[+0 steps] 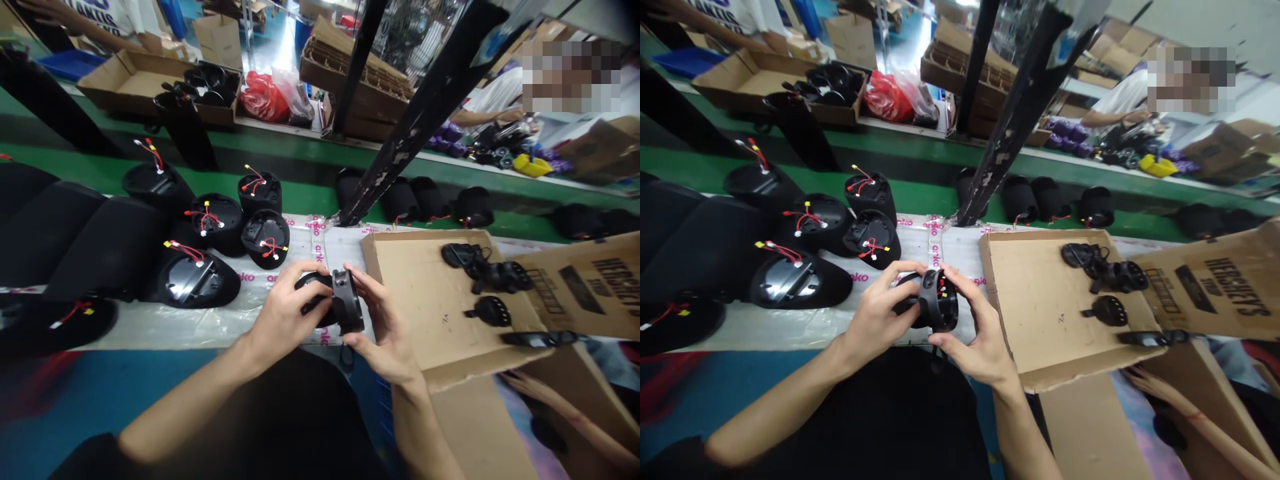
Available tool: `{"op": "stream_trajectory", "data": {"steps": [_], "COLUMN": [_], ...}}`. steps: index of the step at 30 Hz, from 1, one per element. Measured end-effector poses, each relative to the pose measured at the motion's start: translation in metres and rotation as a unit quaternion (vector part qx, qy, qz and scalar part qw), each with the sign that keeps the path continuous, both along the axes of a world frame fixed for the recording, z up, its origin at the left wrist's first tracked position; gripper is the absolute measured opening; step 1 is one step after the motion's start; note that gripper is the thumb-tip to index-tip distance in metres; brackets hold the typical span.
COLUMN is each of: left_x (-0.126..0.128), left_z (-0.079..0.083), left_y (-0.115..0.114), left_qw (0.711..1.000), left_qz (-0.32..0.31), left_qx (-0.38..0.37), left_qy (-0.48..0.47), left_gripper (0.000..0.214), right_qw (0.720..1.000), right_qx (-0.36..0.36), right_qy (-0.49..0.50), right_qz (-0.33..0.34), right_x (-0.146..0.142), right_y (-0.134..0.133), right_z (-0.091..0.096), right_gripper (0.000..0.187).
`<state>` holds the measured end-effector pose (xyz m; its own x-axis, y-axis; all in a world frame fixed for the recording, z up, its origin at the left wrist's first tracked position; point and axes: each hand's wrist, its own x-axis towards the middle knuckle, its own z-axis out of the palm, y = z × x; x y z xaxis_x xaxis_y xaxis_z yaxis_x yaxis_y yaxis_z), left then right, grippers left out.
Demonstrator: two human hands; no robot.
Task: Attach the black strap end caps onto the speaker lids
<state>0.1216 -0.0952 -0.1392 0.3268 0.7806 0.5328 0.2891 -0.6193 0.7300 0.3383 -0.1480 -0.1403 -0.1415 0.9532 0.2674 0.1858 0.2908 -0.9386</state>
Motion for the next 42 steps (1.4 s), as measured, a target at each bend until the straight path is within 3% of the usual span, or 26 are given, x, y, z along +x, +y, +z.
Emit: {"op": "stream_trajectory", "data": {"steps": [6,12,16,19,21,24,27,30,35,42], "left_x": [-0.011,-0.003,-0.011,-0.025,-0.031,-0.030,-0.020,-0.012,-0.008,-0.011], "left_z": [-0.002,-0.010,-0.025,-0.032,-0.029,-0.015,0.000,0.004,-0.005,-0.021], "left_y": [-0.001,0.001,0.005,0.007,0.007,0.005,0.001,-0.004,-0.008,-0.003], "left_qw": [0.998,0.992,0.951,0.920,0.943,0.984,0.995,0.998,0.998,0.984], "left_qz": [-0.007,-0.028,-0.097,-0.121,-0.114,-0.088,-0.047,-0.017,0.026,-0.067], "left_qx": [-0.065,-0.108,-0.215,-0.265,-0.238,-0.144,-0.086,-0.065,-0.057,-0.137], "left_qy": [0.001,-0.066,-0.202,-0.262,-0.203,-0.063,0.007,0.014,0.008,-0.097], "left_gripper": [0.016,0.031,0.015,0.024,0.027,0.011,0.022,0.025,0.021,0.032], "right_qw": [0.999,0.986,0.974,0.971,0.975,0.985,0.990,0.991,0.989,0.985], "right_qx": [0.021,0.108,0.144,0.156,0.152,0.129,0.113,0.120,0.128,0.153], "right_qy": [-0.034,-0.128,-0.166,-0.173,-0.162,-0.112,-0.064,-0.021,0.008,-0.053], "right_qz": [-0.007,-0.023,-0.059,-0.045,-0.032,-0.035,-0.047,-0.053,-0.069,-0.061], "right_x": [-0.003,-0.019,-0.028,-0.031,-0.031,-0.028,-0.024,-0.023,-0.029,-0.032], "right_y": [0.003,0.011,0.016,0.018,0.019,0.018,0.013,0.009,0.008,0.010], "right_z": [-0.001,0.011,0.016,0.020,0.021,0.016,0.002,-0.013,-0.021,-0.011], "right_gripper": [0.097,0.098,0.106,0.107,0.104,0.100,0.100,0.101,0.098,0.106]}}
